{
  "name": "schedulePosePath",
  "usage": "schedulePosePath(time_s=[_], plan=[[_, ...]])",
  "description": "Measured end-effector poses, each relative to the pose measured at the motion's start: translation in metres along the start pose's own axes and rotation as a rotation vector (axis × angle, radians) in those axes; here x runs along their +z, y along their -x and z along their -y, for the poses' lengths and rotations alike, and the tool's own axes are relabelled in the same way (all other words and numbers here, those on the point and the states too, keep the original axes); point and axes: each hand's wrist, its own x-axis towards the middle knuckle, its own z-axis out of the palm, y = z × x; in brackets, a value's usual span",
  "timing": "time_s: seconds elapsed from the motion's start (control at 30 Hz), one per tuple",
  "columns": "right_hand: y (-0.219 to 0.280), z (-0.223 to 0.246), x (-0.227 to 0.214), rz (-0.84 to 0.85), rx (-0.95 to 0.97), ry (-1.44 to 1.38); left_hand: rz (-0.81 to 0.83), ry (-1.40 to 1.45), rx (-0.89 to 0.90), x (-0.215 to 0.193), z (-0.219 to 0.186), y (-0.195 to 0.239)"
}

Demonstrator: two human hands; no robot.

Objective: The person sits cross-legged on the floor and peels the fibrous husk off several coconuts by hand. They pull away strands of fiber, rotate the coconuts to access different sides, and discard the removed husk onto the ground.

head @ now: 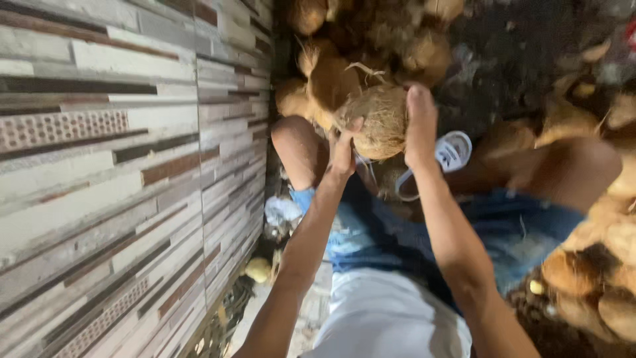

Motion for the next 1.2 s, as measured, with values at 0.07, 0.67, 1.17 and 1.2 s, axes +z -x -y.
schedulePosePath(time_s=[0.07,0.67,1.17,1.2], plan=[[-0.007,0.016,0.010,0.012,0.040,0.019,-0.015,-0.046,0.074,0.011,-0.019,-0.012],[-0.214,-0.076,0.066,0.308,0.615,-0.087,0.058,-1.059,0.596,0.025,-0.112,-0.237],[-0.253,-0.144,0.079,0.510,0.551,0.229,0.255,-1.116,0.406,-0.017,-0.102,-0.294],[-0.253,-0.143,0.088,0.481,0.418,0.163,0.257,-1.222,0.511,-0.025,-0.109,-0.295]])
